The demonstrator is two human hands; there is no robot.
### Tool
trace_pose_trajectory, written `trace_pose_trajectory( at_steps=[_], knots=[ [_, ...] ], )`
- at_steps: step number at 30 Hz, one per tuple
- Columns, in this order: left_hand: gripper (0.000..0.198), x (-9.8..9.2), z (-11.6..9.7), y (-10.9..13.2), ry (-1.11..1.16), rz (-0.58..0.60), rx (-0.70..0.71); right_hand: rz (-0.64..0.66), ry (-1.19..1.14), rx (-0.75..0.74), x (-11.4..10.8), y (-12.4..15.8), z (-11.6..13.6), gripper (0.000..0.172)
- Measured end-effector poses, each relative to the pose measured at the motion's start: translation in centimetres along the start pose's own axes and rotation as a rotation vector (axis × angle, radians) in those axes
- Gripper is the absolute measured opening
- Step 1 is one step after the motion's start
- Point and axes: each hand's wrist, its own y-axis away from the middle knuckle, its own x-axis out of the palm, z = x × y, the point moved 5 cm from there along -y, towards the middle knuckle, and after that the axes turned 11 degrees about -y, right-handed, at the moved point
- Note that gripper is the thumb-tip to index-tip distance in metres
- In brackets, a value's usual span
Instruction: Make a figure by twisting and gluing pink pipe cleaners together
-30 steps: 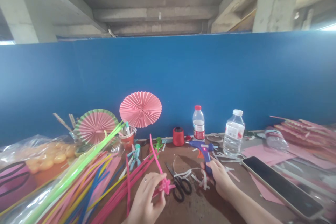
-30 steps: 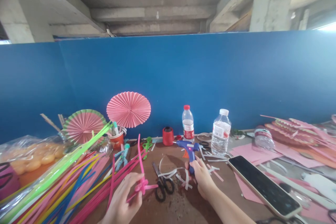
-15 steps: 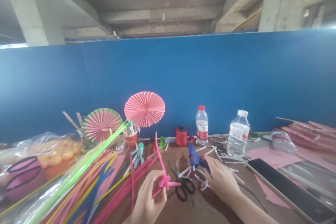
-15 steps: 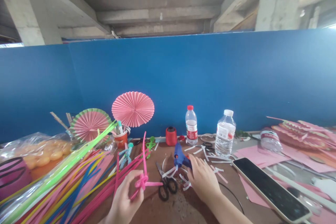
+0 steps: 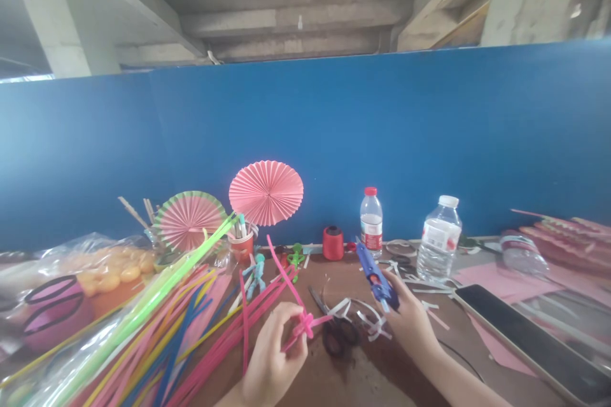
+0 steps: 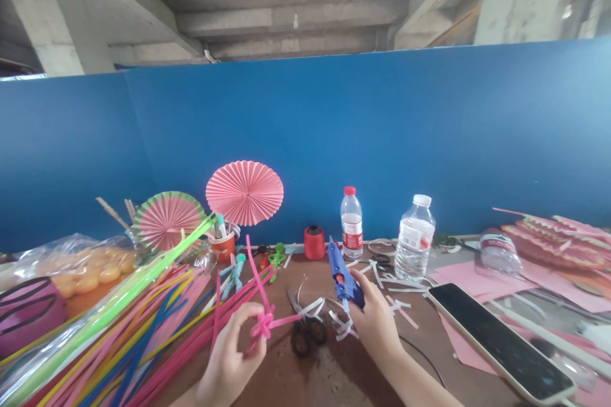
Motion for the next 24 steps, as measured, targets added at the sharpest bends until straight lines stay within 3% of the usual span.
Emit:
trace_pose_trajectory(
  at_steps=[4,7,9,13,16,20,24],
  knots=[
    [0.035,0.5,-0.6,-0.2,-0.028,0.088,0.068,-0.122,-0.357,0.056,0.7,1.6,2.1,0.024],
    [0.040,1.1,-1.3,-0.3,0.004,0.141,0.140,0.044,-0.534,0.050,2.8,3.4,4.9,0.012],
    [0.042,1.3,-1.6,-0.2,0.013,0.150,0.165,0.190,-0.642,0.109,4.3,4.6,6.0,0.020],
    [0.040,1.7,-2.1,-0.2,0.004,0.190,0.156,0.298,-0.760,0.149,5.7,6.2,6.7,0.013],
    [0.042,1.6,-2.6,-0.1,0.057,0.239,0.127,0.300,-0.786,0.121,5.5,6.4,6.7,0.003],
    [0.050,1.2,-3.2,-0.1,0.215,0.251,0.074,0.264,-0.653,0.054,4.9,6.2,7.0,0.002],
    [0.038,1.1,-3.2,-0.3,0.314,0.211,0.026,0.249,-0.595,0.003,4.8,6.2,7.6,0.008]
  ],
)
